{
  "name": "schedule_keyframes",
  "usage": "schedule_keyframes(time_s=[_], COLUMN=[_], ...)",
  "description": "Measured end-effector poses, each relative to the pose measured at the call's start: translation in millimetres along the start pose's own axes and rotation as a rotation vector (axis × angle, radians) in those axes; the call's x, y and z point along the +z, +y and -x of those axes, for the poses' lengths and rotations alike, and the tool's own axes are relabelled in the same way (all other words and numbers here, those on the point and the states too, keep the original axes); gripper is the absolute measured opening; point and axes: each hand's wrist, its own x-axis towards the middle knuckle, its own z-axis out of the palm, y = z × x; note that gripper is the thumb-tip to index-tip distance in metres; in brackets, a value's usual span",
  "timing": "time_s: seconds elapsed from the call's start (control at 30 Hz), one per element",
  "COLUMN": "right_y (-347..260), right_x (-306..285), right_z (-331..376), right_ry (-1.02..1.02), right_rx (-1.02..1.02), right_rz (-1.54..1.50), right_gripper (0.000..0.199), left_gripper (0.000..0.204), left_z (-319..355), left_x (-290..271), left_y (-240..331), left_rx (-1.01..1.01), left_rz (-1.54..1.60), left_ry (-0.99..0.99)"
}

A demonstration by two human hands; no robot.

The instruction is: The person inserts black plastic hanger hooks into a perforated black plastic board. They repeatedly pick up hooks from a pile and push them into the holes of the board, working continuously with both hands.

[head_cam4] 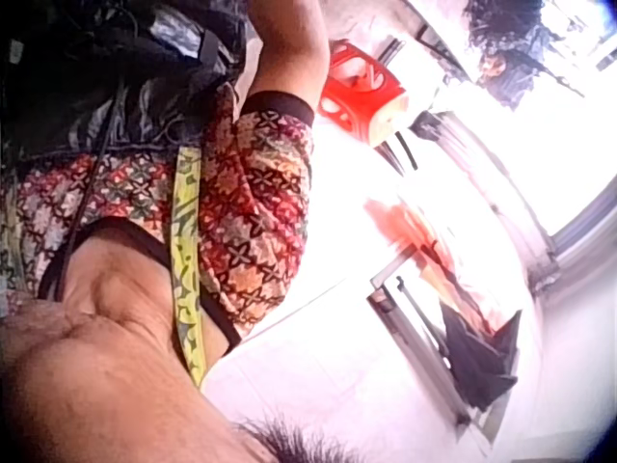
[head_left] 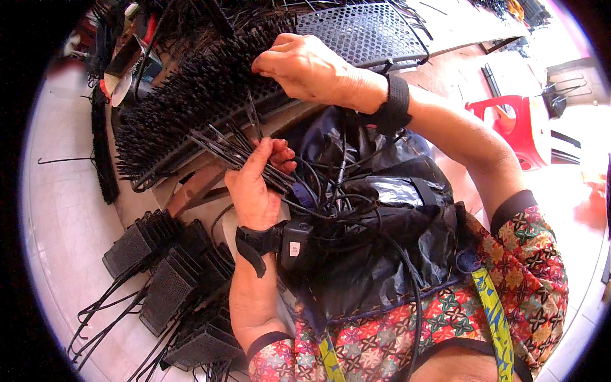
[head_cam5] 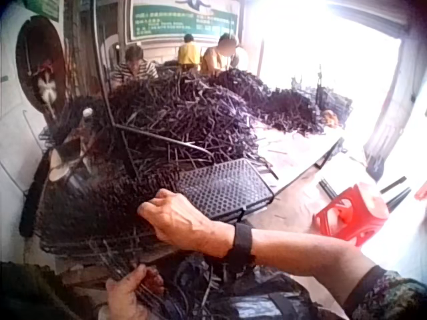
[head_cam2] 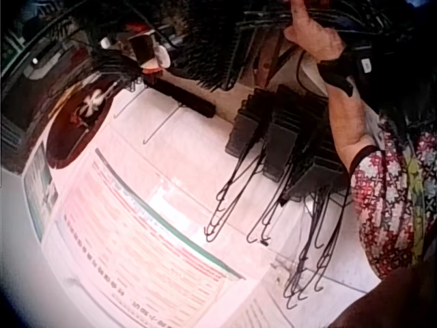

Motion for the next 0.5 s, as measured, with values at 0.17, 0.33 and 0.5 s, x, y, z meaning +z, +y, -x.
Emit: schedule_keyframes(time_s=[0.17, 0.33, 0.5], right_y=[-8, -54, -63], right_x=[-5, -24, -31], right_z=[1, 9, 35], right_ry=[0.230, 0.140, 0.158], right_rx=[0.104, 0.902, 1.021], right_rz=[-0.078, -0.742, -0.902], right_gripper=[0.017, 0.023, 0.011], left_gripper=[0.015, 0.014, 0.014], left_z=[1, 6, 12], left_x=[2, 6, 18], left_y=[0, 4, 0], left_rx=[-0.001, 0.021, -0.082], left_rz=[-0.053, -0.141, -0.258], left_ry=[-0.037, -0.163, -0.261])
